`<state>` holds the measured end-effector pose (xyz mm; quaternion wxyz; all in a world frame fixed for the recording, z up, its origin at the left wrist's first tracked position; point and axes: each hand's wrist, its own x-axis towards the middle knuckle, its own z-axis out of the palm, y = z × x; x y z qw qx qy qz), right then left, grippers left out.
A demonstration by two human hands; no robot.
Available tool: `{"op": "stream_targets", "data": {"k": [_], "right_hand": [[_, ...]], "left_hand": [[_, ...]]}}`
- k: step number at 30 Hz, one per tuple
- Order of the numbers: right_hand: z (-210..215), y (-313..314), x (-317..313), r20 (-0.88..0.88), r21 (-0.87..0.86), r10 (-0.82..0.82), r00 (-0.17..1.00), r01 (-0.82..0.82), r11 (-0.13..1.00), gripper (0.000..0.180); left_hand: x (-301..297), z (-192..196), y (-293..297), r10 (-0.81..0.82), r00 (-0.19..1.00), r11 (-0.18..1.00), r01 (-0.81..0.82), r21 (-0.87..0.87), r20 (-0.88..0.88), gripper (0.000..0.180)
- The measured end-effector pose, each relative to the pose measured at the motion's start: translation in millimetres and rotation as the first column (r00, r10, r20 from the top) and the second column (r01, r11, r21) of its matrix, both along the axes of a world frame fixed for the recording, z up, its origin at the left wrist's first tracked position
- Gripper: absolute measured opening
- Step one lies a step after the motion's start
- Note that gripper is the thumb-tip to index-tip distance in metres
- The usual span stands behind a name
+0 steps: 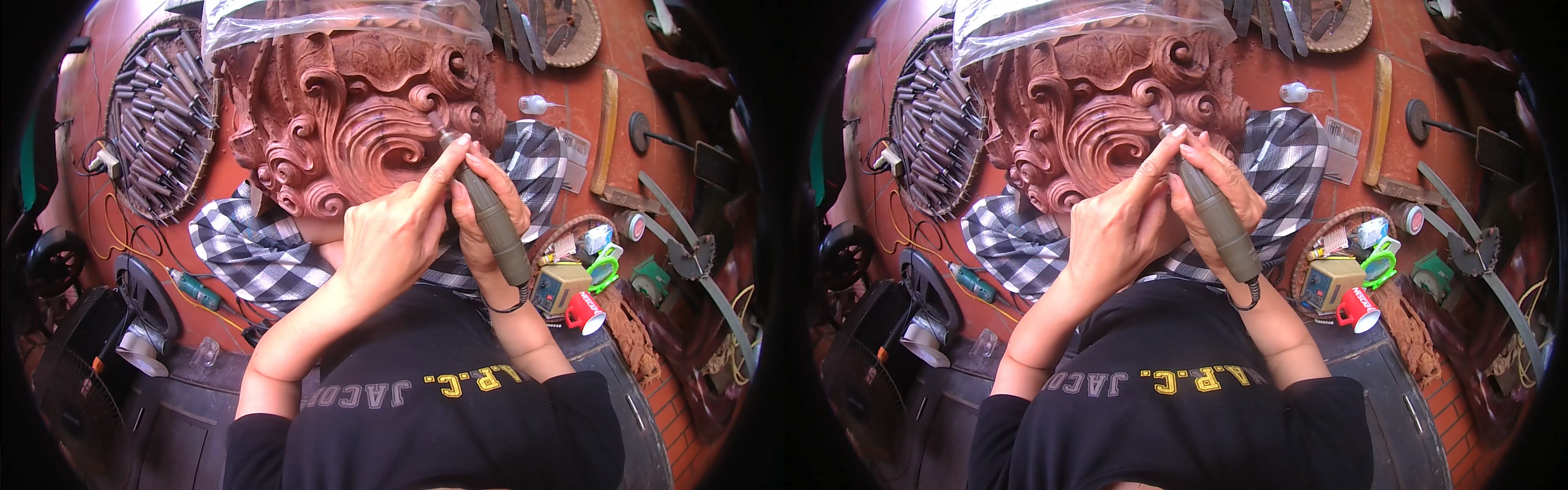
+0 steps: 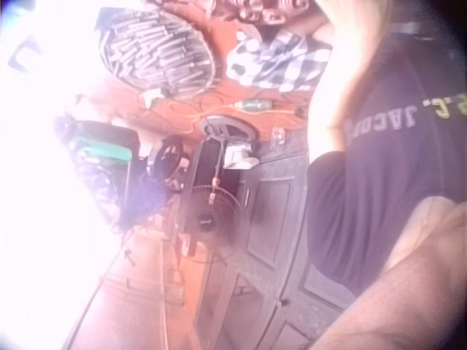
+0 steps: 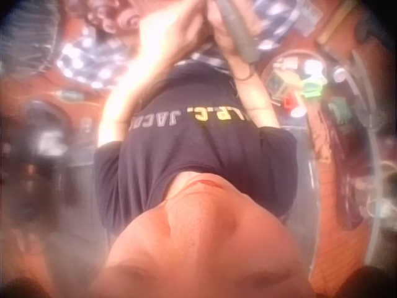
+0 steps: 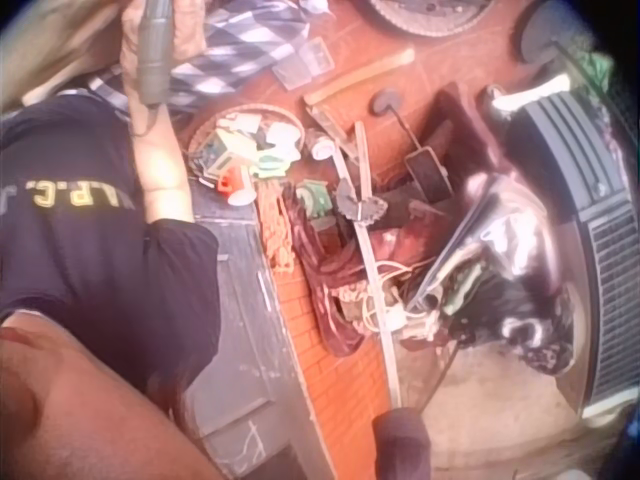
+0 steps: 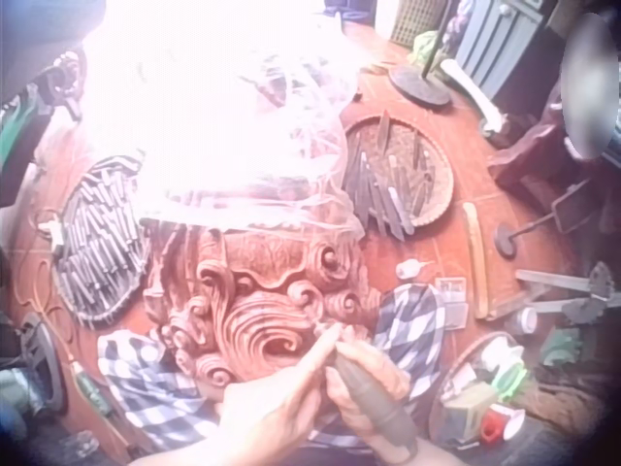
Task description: The person uses a rotary carving tool to refine intricate scroll patterns on a reddish-brown wooden panel. They hold the tool with both hands, carefully guiding it along the carved curves and occasionally pausing to inspect the surface.
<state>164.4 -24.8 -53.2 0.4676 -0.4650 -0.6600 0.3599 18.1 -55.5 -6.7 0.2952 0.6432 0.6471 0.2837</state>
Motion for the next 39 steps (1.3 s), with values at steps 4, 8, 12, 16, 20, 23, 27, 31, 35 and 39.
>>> {"op": "stream_targets", "data": {"k": [4,8,12,16,20,23,27,31,35,39], "right_hand": [[1,-5,-7,-0.022,0.008,-0.03,0.999,0.03,1.0,0.037],[1,-11,-19,-0.043,0.036,-0.066,0.997,0.068,0.997,0.036],[-5,-18,-24,-0.049,0.028,-0.041,0.998,0.042,0.999,0.036],[-4,-18,-25,-0.073,0.003,-0.033,0.997,0.033,0.999,0.036],[-7,-13,-13,-0.067,-0.008,-0.01,0.998,0.009,1.0,0.035],[-10,-1,1,-0.05,0.016,0.051,0.997,-0.05,0.999,0.035],[-12,8,9,-0.048,0.047,0.094,0.994,-0.092,0.995,0.037],[-8,7,6,-0.003,0.095,0.073,0.997,-0.073,0.993,0.039],[-10,-4,-6,0.021,0.126,0.004,1.0,-0.006,0.992,0.039],[-8,-12,-17,0.04,0.153,-0.037,0.999,0.03,0.988,0.04]], "left_hand": [[-3,2,-1,0.005,1.0,1.0,-0.005,0.009,0.018,0.07],[-8,6,-3,-0.003,1.0,1.0,0.003,-0.021,0.012,0.069],[-15,7,-8,-0.004,1.0,1.0,0.003,-0.015,-0.026,0.068],[-16,15,-6,-0.031,0.999,0.996,0.027,-0.089,-0.04,0.067],[-10,15,-3,-0.047,0.999,0.993,0.044,-0.108,-0.026,0.066],[-3,2,-2,-0.02,1.0,1.0,0.02,-0.014,-0.003,0.068],[1,0,4,-0.017,1.0,1.0,0.017,0.006,0.01,0.071],[-1,0,5,-0.029,1.0,0.999,0.029,0.015,0.01,0.071],[-8,7,3,-0.062,0.998,0.997,0.062,-0.049,0.003,0.07],[-15,1,-2,-0.055,0.998,0.998,0.055,-0.011,0.004,0.07]]}}
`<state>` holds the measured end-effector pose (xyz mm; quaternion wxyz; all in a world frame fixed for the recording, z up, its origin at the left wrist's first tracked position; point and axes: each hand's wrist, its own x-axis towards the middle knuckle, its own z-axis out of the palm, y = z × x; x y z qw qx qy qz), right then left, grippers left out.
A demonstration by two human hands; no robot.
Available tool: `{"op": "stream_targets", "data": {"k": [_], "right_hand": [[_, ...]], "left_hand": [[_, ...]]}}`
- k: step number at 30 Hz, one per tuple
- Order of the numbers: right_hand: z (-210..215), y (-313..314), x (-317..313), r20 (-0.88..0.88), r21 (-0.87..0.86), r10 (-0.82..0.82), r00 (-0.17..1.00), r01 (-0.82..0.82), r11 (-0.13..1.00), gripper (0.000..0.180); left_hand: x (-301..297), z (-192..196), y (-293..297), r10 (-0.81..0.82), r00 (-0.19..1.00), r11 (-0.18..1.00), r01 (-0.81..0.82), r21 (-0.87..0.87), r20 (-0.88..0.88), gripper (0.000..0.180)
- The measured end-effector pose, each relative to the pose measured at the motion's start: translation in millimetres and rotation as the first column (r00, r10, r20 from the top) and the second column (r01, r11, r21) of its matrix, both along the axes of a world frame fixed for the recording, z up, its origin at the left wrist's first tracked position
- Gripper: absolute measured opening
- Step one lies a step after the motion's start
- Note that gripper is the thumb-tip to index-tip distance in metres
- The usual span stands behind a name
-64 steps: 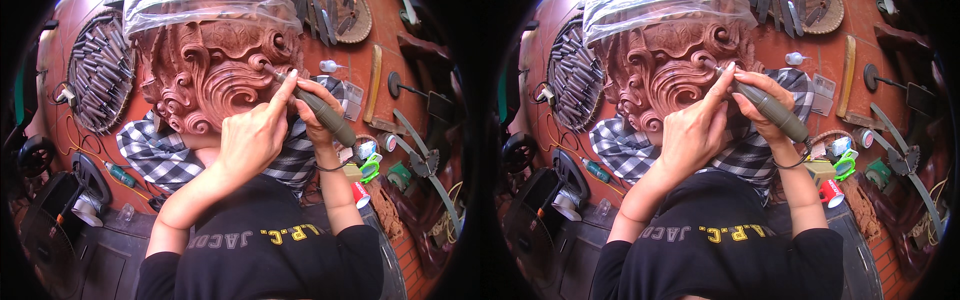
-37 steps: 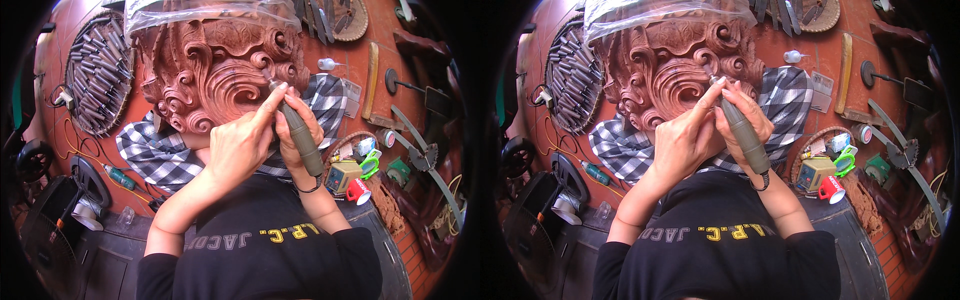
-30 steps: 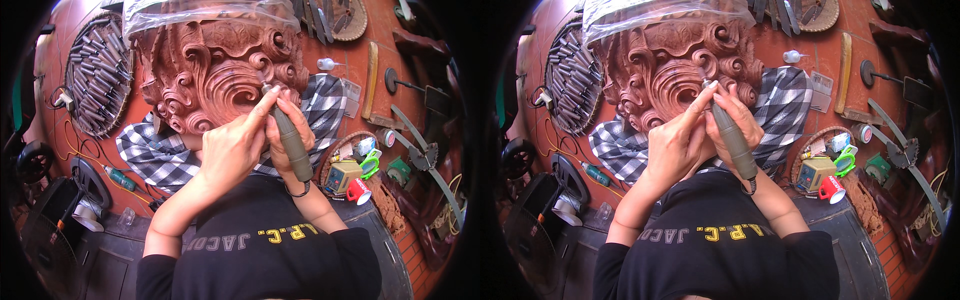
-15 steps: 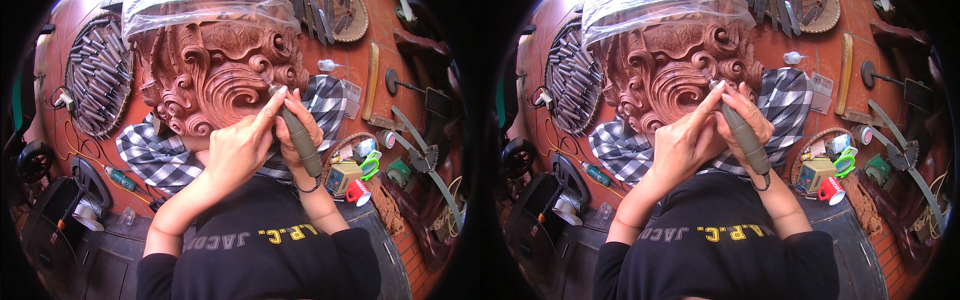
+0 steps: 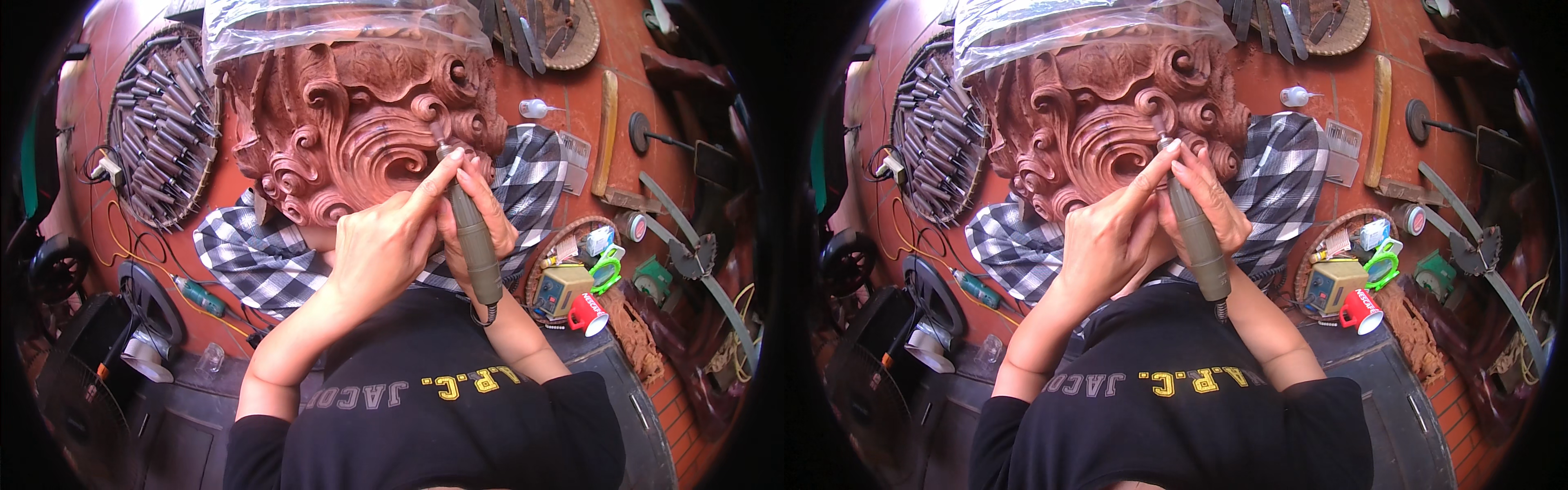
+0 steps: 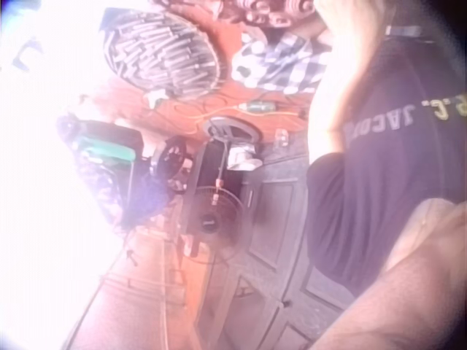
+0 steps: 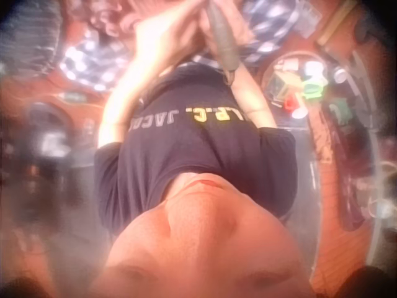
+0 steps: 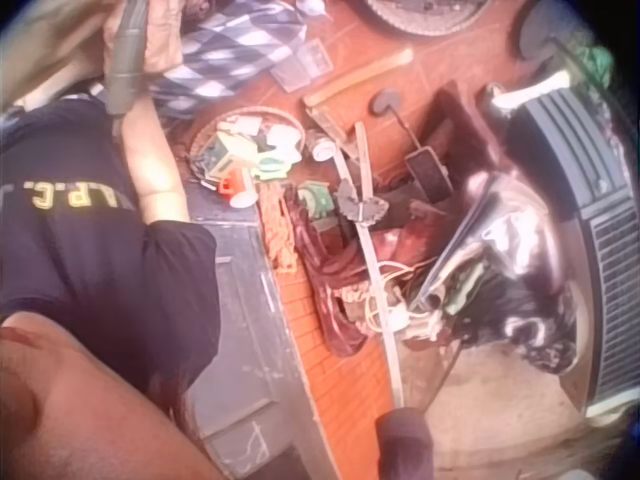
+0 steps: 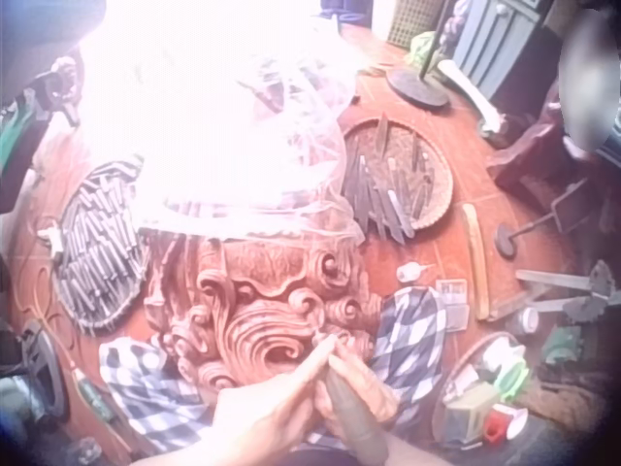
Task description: The person uses a rotary carving tool to refine intricate scroll patterns on a reddish-brown wooden panel. They hold the tool with both hands, carefully guiding it along the carved curves and occasionally pausing to inspect the surface.
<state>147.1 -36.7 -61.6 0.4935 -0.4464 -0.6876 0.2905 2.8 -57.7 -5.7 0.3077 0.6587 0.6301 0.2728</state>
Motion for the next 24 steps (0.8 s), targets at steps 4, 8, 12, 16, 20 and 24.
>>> {"op": "stream_targets", "data": {"k": [4,8,12,16,20,24], "right_hand": [[-3,-9,-8,-0.035,-0.043,-0.03,0.999,0.028,0.999,0.039],[8,-7,-22,-0.007,-0.042,-0.075,0.997,0.075,0.996,0.033],[11,-4,-30,-0.036,-0.016,-0.04,0.999,0.039,0.999,0.034],[13,2,-38,-0.075,0.014,0.016,0.997,-0.015,1.0,0.035],[15,1,-34,-0.091,-0.024,0.019,0.996,-0.022,0.999,0.036],[18,-2,-19,-0.035,-0.107,0.005,0.999,-0.008,0.994,0.038]], "left_hand": [[-6,1,-3,-0.002,1.0,1.0,0.002,0.005,-0.007,0.069],[-14,4,-5,0.006,1.0,1.0,-0.006,-0.001,-0.024,0.07],[-22,10,-5,0.005,0.999,1.0,-0.005,-0.002,-0.038,0.073],[-26,25,-4,0.049,0.999,0.998,-0.049,-0.051,0.002,0.065],[-24,28,-4,0.05,0.999,0.995,-0.049,-0.082,0.011,0.064],[-16,11,-1,0.019,1.0,1.0,-0.019,-0.003,-0.001,0.07]]}}
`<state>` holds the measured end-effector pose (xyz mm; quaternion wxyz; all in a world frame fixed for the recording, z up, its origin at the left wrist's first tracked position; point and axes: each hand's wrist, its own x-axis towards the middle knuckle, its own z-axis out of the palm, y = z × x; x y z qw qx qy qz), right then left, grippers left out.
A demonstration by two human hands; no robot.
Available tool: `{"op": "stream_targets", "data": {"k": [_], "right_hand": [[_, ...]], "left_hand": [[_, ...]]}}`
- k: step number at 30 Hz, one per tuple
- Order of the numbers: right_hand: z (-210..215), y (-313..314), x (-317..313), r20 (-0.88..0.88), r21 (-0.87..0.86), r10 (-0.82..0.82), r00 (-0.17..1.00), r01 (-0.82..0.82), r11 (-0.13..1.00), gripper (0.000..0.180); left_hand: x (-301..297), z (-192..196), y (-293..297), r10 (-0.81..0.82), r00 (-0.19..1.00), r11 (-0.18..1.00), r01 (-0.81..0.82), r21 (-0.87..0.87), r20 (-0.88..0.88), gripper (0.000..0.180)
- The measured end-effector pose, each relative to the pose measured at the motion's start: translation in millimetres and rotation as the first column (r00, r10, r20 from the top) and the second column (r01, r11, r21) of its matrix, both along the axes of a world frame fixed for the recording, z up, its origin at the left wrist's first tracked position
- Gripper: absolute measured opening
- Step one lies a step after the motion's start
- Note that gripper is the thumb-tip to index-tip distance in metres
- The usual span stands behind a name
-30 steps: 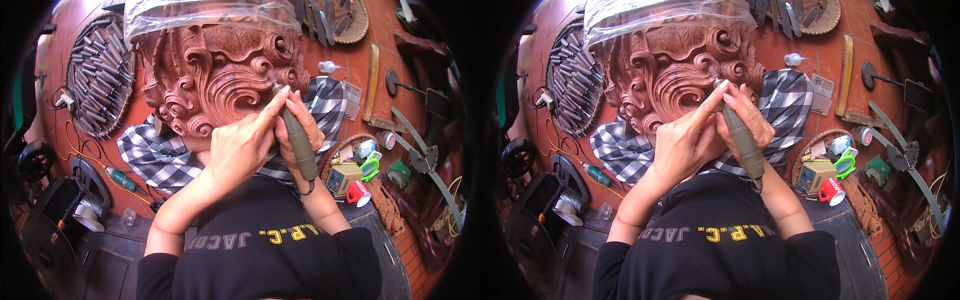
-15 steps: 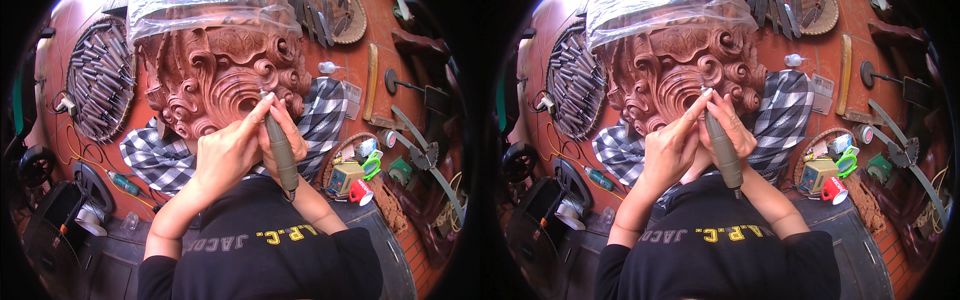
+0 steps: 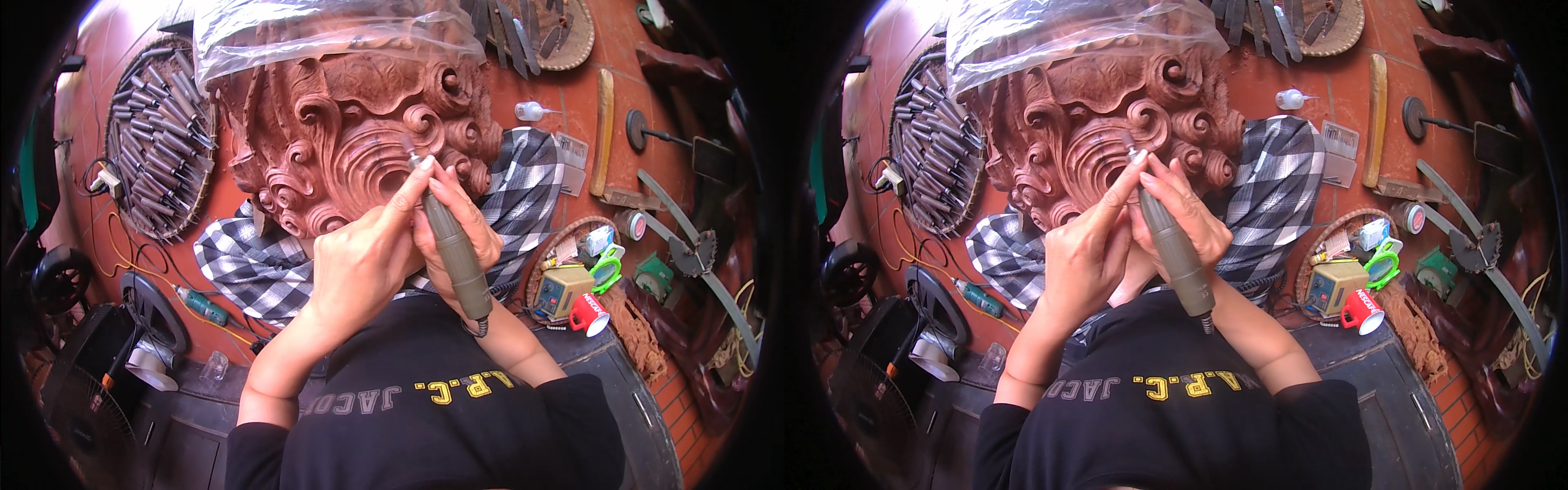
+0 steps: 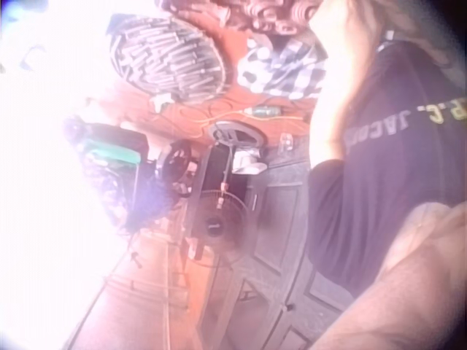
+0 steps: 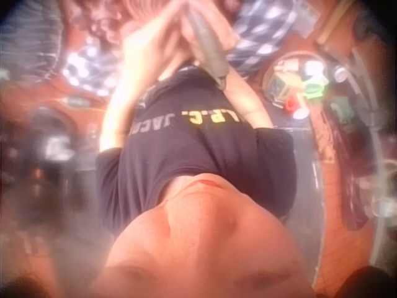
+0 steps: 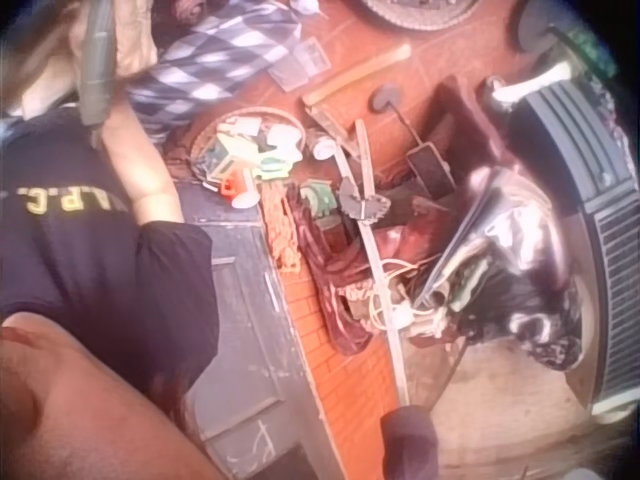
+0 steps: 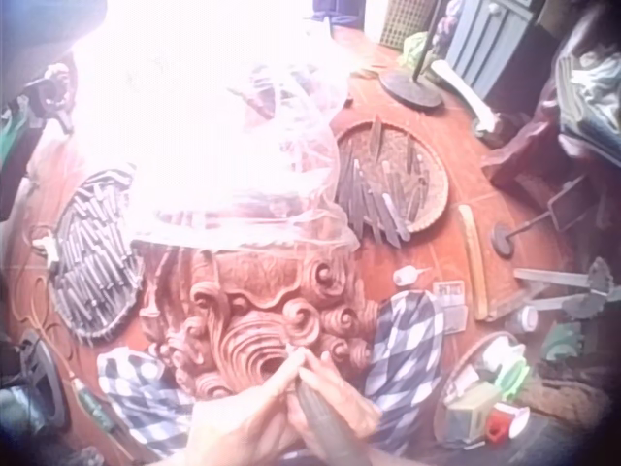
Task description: The person uses a rotary carving tool to refine intricate scroll patterns on a reddish-brown wooden panel. They hold the tool with both hands, carefully guiding it along the carved curves and occasionally pausing to inspect the surface.
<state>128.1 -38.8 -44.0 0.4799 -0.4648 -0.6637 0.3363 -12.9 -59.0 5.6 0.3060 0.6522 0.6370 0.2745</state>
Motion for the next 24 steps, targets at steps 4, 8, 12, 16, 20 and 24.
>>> {"op": "stream_targets", "data": {"k": [4,8,12,16,20,24], "right_hand": [[-3,-1,14,-0.02,-0.034,0.011,1.0,-0.012,0.999,0.038],[-2,1,20,0.048,-0.019,-0.007,0.999,0.008,1.0,0.039],[-4,-2,18,0.087,0.033,-0.034,0.996,0.032,0.999,0.04],[-5,-4,6,0.11,0.099,-0.062,0.992,0.051,0.994,0.036],[-9,-4,-5,0.08,0.139,-0.062,0.995,0.05,0.989,0.033],[-5,-4,-14,0.053,0.12,0.0,0.999,-0.006,0.993,0.036]], "left_hand": [[9,-5,2,-0.022,0.999,1.0,0.022,-0.001,0.026,0.069],[14,0,7,-0.056,0.997,0.995,0.06,-0.074,0.051,0.071],[11,1,5,-0.066,0.997,0.991,0.069,-0.112,0.026,0.071],[3,3,-1,-0.066,0.998,0.991,0.067,-0.119,0.013,0.071],[-4,-1,-5,-0.024,1.0,0.999,0.025,-0.044,0.02,0.072],[-13,5,-8,0.003,1.0,1.0,-0.003,-0.01,0.017,0.069]]}}
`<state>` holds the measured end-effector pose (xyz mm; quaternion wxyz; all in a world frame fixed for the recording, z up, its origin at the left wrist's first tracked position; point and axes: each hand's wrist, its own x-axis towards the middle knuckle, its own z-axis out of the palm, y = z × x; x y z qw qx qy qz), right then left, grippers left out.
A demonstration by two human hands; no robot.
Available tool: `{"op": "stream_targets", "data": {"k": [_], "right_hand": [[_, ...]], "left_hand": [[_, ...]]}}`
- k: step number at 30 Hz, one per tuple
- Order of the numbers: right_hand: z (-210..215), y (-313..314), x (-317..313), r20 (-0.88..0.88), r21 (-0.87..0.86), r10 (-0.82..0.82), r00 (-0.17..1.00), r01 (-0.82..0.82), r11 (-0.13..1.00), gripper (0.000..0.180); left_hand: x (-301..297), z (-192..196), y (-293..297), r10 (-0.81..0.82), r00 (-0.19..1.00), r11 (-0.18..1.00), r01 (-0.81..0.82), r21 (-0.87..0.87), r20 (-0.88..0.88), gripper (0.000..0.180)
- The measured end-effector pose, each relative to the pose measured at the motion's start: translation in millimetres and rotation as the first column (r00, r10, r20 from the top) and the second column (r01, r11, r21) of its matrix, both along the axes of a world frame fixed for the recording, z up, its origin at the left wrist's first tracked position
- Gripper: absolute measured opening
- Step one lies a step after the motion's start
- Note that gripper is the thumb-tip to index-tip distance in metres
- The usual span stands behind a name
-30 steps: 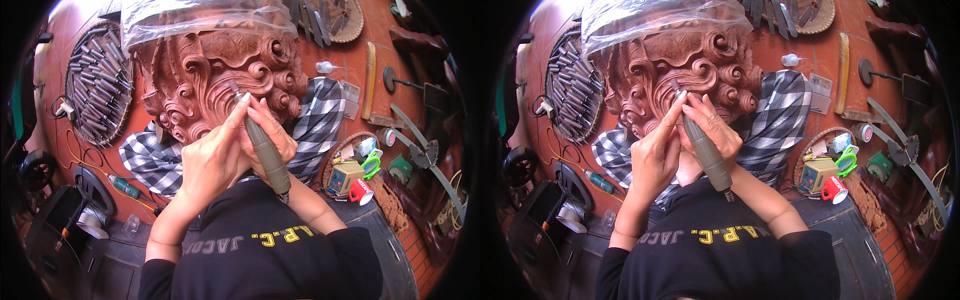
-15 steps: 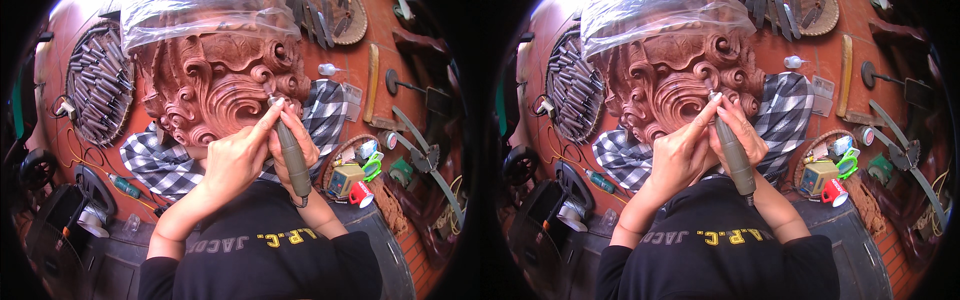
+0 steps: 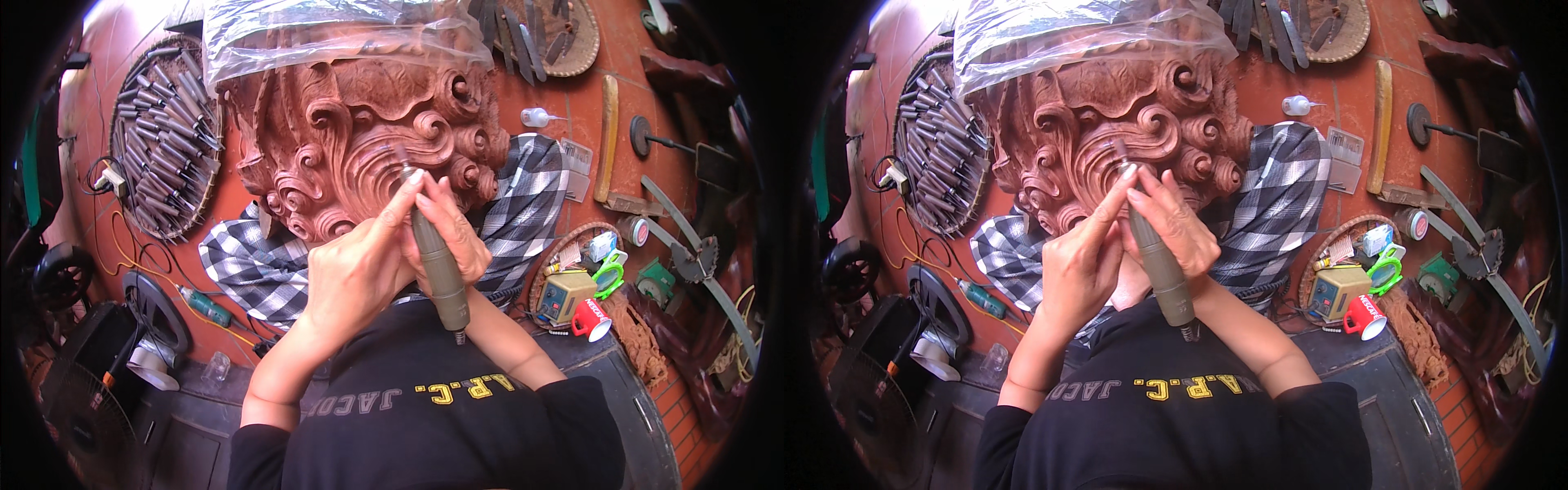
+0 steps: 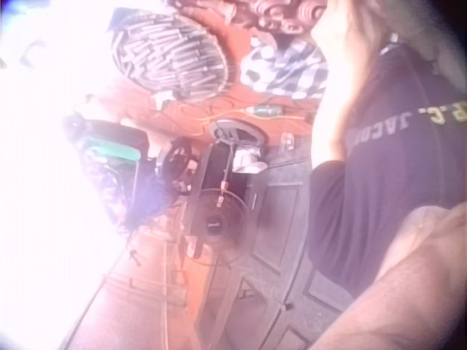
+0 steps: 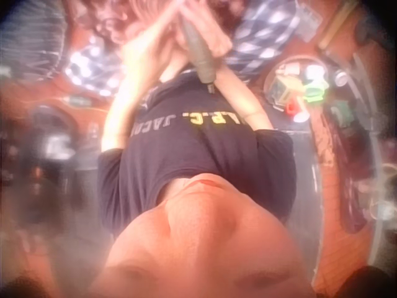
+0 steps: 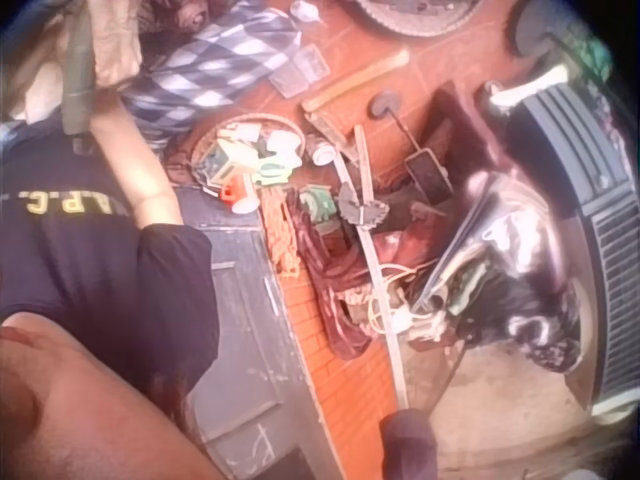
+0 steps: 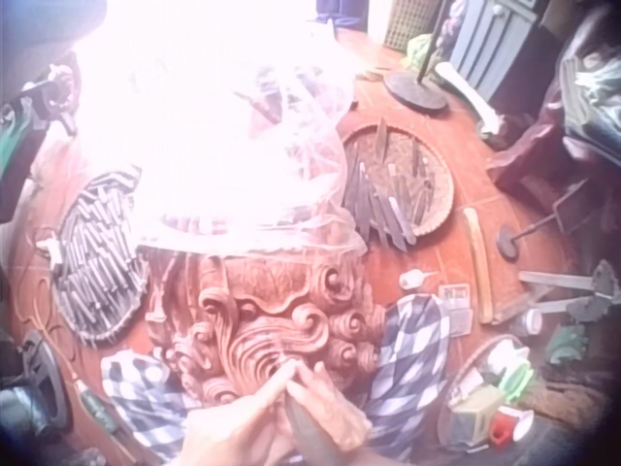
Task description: The person uses a rotary carving tool to refine intricate scroll patterns on a reddish-brown wooden panel. They hold the tool with both hands, carefully guiding it along the carved curves and occasionally pausing to inspect the surface.
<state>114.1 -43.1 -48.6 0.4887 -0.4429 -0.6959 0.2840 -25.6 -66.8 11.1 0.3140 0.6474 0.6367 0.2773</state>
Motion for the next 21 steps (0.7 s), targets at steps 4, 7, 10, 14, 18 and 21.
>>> {"op": "stream_targets", "data": {"k": [4,7,10,14,18,21], "right_hand": [[-2,-1,-11,-0.025,0.007,0.064,0.998,-0.064,0.998,0.037],[-2,-1,-14,-0.041,0.018,0.102,0.994,-0.102,0.995,0.037],[0,1,-13,-0.022,0.053,0.096,0.995,-0.095,0.994,0.036],[-1,10,-6,0.024,0.108,0.042,0.999,-0.044,0.993,0.033],[-7,14,1,0.085,0.141,-0.018,0.996,0.006,0.99,0.031],[-8,14,3,0.102,0.145,-0.051,0.993,0.036,0.989,0.031]], "left_hand": [[-9,2,-8,0.053,0.998,0.999,-0.053,-0.012,-0.026,0.063],[-11,7,-15,0.082,0.995,0.996,-0.083,-0.016,-0.049,0.062],[-9,8,-14,0.081,0.996,0.997,-0.081,-0.001,-0.021,0.063],[-8,1,-3,0.02,1.0,1.0,-0.019,0.024,-0.023,0.069],[-3,-4,5,-0.027,0.999,1.0,0.027,0.008,-0.02,0.077],[0,-1,10,-0.041,0.999,0.994,0.04,-0.104,-0.008,0.069]]}}
